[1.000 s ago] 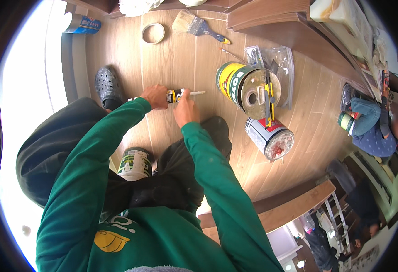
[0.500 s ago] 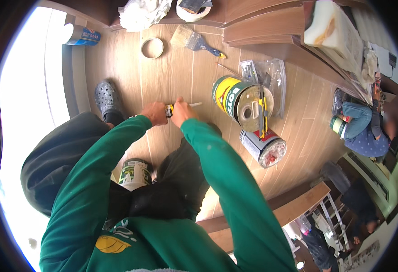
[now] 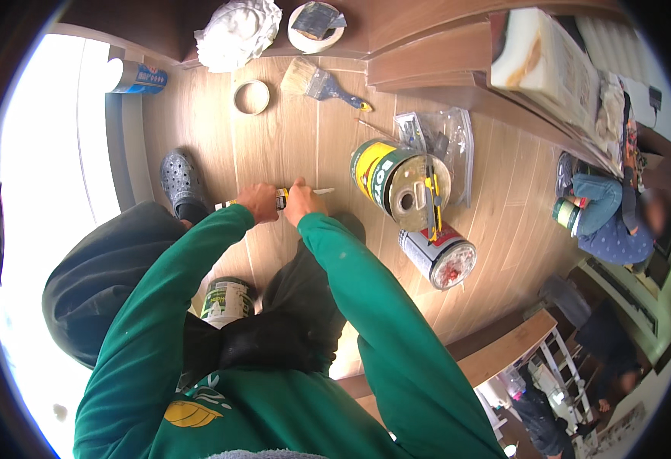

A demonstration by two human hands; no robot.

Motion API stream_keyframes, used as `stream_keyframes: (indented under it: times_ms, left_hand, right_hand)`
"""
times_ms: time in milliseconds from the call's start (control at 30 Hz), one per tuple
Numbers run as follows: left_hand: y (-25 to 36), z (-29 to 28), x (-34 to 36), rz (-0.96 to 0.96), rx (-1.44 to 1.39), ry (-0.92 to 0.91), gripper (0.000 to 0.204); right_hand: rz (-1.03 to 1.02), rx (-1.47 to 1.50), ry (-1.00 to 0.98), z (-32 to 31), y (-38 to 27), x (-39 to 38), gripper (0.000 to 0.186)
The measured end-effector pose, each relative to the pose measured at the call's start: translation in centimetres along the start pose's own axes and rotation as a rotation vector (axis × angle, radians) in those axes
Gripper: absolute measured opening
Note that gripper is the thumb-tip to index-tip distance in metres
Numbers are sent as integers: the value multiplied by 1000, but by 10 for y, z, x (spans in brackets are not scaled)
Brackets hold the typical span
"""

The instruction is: The person prepares a sealant tube by cutting the nozzle and then applies sealant to a wooden trim piece near a window. They use a utility knife to cut the nozzle and a caulking gun to dispense the sealant.

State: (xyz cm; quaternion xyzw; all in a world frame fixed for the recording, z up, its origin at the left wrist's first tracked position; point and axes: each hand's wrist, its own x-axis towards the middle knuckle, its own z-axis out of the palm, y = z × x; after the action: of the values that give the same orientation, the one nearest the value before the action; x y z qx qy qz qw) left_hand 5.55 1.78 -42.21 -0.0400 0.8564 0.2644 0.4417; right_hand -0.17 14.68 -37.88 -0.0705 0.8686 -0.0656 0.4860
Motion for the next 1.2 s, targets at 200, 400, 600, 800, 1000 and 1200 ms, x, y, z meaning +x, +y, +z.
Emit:
stream_keyframes:
  times_ms: [200, 400, 600, 800, 1000, 1200]
  left_hand:
    - [-3, 13, -3, 26, -15, 67, 26]
    - [-6, 22, 3, 45, 26, 171, 33]
    - [-5, 17, 2, 33, 97, 117, 38]
    - [-8, 25, 6, 48, 77, 127, 42]
    - [-9, 16, 1, 129, 158, 250, 41]
    - [-15, 1, 4, 168, 206, 155, 36]
  right_hand:
    - [-55, -95, -197, -14, -12, 15, 41]
    - [-31, -24, -4, 8, 12, -1, 37]
    - [44, 71, 13, 13, 3, 3, 34]
    - [14, -15, -267, -13, -9, 20, 25]
    - [99, 186, -227, -28, 5, -10, 30]
    - [-42, 232, -9, 12, 33, -18, 32]
